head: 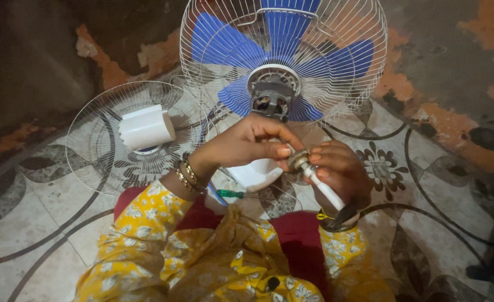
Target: The person sits on the floor and works on the internal components of a disassembled electric fan. They use a screwdriver to adjust a small part within the fan's motor housing and handle a small cylindrical component.
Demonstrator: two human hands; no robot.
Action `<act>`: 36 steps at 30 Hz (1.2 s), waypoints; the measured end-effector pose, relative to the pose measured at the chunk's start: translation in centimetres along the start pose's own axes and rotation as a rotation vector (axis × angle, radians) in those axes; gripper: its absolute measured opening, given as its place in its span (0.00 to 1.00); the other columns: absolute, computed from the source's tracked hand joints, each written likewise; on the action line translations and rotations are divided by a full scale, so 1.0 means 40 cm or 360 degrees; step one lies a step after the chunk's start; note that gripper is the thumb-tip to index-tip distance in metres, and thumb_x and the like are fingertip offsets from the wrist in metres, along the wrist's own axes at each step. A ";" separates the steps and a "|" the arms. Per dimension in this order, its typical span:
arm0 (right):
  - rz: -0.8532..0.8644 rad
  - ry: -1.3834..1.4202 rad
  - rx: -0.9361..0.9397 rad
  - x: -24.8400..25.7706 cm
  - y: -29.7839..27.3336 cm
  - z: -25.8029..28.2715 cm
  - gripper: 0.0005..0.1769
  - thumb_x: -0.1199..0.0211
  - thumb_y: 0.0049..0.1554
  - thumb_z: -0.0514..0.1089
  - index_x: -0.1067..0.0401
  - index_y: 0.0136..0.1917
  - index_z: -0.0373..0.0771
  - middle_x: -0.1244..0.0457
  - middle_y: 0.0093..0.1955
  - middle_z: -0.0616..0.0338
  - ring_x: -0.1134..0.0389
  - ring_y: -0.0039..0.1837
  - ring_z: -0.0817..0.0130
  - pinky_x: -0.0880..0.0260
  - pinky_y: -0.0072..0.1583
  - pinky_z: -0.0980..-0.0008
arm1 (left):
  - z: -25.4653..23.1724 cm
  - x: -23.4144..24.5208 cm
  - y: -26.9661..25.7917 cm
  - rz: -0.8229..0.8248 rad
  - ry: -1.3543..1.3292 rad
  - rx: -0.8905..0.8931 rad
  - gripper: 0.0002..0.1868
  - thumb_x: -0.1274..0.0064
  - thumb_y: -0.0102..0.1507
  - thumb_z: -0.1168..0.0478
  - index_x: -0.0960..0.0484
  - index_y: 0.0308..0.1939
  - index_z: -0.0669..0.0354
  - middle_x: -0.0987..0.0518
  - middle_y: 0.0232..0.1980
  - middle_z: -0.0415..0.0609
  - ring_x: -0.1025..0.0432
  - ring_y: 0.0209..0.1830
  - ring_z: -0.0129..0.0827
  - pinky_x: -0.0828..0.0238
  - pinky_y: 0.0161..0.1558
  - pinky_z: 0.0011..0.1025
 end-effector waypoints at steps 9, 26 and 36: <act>0.0009 0.0021 -0.0151 0.010 0.017 0.021 0.18 0.26 0.51 0.37 0.31 0.52 0.42 0.32 0.51 0.52 0.28 0.56 0.53 0.25 0.61 0.48 | 0.006 0.000 -0.003 -0.0083 0.0018 0.0050 0.13 0.45 0.70 0.66 0.18 0.56 0.72 0.15 0.47 0.52 0.20 0.42 0.28 0.21 0.48 0.26; -0.0005 0.0046 -0.0143 0.012 0.030 0.020 0.18 0.26 0.50 0.36 0.30 0.52 0.42 0.32 0.52 0.55 0.29 0.57 0.55 0.24 0.61 0.50 | -0.003 -0.005 0.004 -0.0104 0.0011 0.0033 0.12 0.45 0.70 0.66 0.18 0.54 0.72 0.15 0.46 0.51 0.20 0.40 0.28 0.21 0.46 0.26; 0.0080 -0.0024 -0.0064 0.020 0.045 0.032 0.20 0.26 0.51 0.36 0.31 0.54 0.40 0.32 0.53 0.53 0.29 0.59 0.53 0.24 0.61 0.50 | -0.001 -0.009 0.006 -0.0103 -0.0021 0.0030 0.12 0.45 0.70 0.66 0.18 0.54 0.73 0.15 0.46 0.51 0.20 0.40 0.28 0.20 0.46 0.26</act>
Point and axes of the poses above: each hand's wrist, its own y-axis towards the middle knuckle, its own x-axis out of the back of the hand, z = x × y, the point moved 3 cm from there along y, towards the middle knuckle
